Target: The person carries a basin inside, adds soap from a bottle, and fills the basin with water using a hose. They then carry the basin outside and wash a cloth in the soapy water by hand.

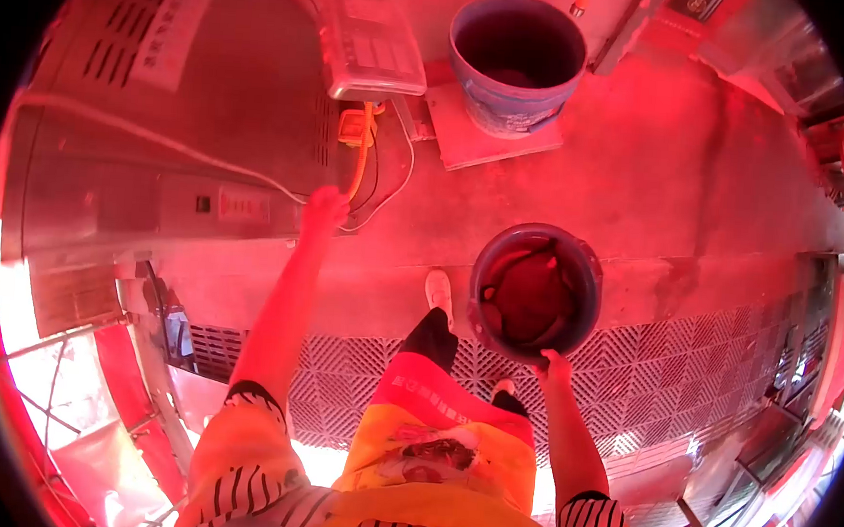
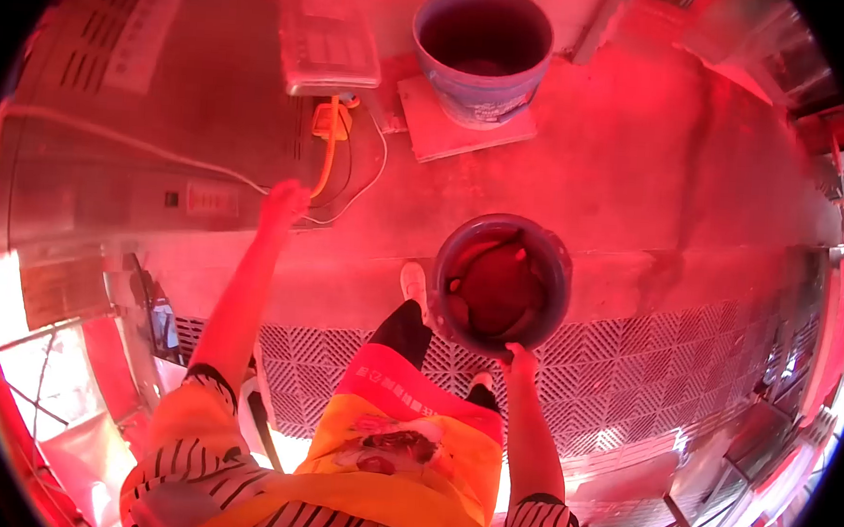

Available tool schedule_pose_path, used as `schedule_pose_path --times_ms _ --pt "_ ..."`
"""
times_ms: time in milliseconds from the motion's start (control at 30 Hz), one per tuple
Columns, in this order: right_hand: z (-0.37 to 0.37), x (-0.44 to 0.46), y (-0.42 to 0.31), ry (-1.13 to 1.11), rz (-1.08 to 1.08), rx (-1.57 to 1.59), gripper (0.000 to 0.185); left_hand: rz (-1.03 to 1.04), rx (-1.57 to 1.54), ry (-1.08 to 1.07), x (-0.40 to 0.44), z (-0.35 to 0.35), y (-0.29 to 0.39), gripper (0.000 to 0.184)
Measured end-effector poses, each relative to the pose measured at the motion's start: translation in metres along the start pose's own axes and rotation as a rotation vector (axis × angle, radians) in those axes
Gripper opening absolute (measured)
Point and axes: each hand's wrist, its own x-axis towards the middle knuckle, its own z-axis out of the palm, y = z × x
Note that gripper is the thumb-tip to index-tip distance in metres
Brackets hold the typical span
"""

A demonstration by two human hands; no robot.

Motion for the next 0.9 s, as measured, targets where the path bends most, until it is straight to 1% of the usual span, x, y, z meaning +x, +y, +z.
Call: schedule_pose_path --times_ms 67,167,200,300,333,433,467,567,700,733,900 --pt "0.003 0.025 0.002 0.036 0.027 0.026 0.011 -0.045 0.002 0.016 0.069 0.010 0.026 0.032" --pt "0.039 0.054 -0.005 0.103 0.036 0.093 0.019 0.051 0.124 0.023 0.171 0.012 0.033 0.033" --pt "0.050 0.056 -0.008 0.135 0.043 0.106 0.022 0.184 0.144 -0.072 0.217 -0.007 0.017 0.035" --pt "0.075 0.081 -0.012 0.134 0.022 0.204 0.022 0.206 0.260 0.025 0.285 -0.012 0.016 0.034" --pt "0.076 0.097 -0.009 0.160 0.043 0.182 0.021 0.210 0.289 0.049 0.302 -0.014 0.015 0.034" --pt "0.091 0.136 -0.007 0.182 0.064 0.119 0.011 0.228 0.353 0.100 0.350 -0.017 0.008 0.034" --pt "0.100 0.145 -0.007 0.134 0.021 0.152 0.010 0.236 0.371 0.100 0.365 -0.016 0.005 0.034" --pt "0.115 0.170 -0.011 0.119 0.035 0.115 0.009 0.260 0.414 0.126 0.402 -0.017 -0.002 0.034" --pt "0.118 0.208 -0.007 0.167 0.053 0.083 0.012 0.288 0.442 0.157 0.437 -0.019 -0.013 0.034" --pt "0.120 0.215 -0.006 0.118 0.019 0.141 0.017 0.298 0.449 0.162 0.443 -0.020 -0.015 0.034" --pt "0.125 0.244 -0.009 0.115 0.023 0.145 0.023 0.329 0.480 0.190 0.464 -0.025 -0.026 0.034"
